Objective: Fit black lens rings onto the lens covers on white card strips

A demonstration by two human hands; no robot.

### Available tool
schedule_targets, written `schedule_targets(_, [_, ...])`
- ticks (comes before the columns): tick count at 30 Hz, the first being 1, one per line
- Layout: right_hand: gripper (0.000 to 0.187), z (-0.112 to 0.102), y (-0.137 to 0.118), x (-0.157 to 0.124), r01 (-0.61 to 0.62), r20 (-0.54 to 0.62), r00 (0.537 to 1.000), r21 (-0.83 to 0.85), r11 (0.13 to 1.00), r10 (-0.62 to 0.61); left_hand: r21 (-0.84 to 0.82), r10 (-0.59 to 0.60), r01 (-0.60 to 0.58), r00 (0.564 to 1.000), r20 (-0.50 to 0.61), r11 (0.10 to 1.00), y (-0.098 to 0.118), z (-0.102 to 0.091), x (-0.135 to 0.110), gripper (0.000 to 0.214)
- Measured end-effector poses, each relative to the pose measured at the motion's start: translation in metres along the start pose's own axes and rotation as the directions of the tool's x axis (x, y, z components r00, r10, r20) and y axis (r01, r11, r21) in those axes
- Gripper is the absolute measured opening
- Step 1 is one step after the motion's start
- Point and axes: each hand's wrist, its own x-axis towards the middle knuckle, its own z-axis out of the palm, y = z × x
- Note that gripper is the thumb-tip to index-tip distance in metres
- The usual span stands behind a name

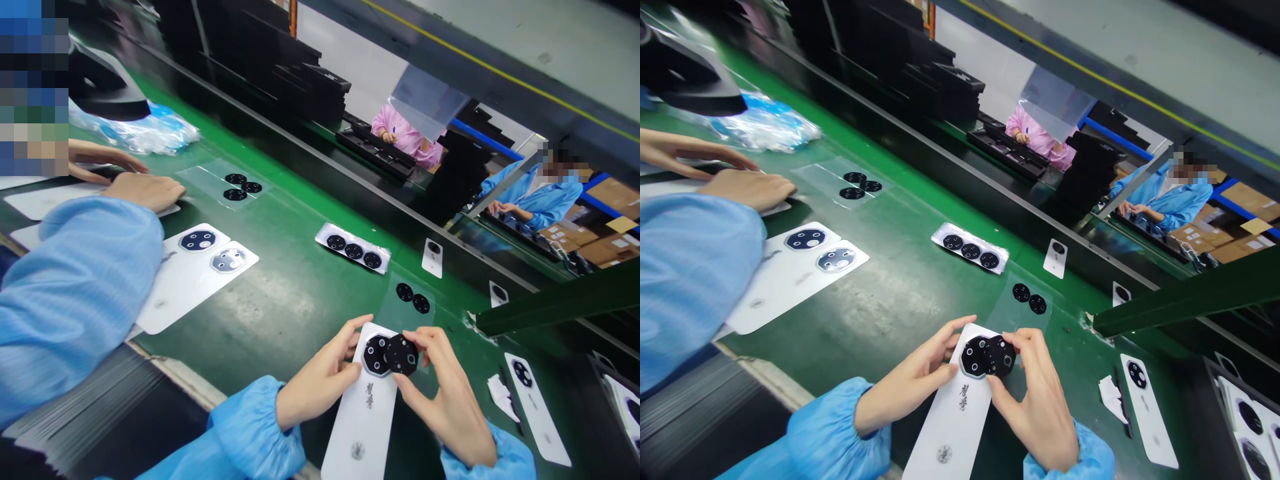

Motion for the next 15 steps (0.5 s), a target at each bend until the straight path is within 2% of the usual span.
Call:
schedule_targets(9, [0.033,0.0,-0.0042,0.0055,0.038,0.058,0.998,0.007,0.999,-0.039,-0.017,0.008,-0.008,1.0,0.007,1.0,0.001,0.002,-0.0007,0.058])
schedule_targets(15, [0.029,-0.006,-0.0014,0.0039,0.009,0.07,0.998,0.009,1.0,-0.01,-0.027,0.024,-0.023,1.0,0.016,0.999,-0.0001,0.0008,0.0004,0.058])
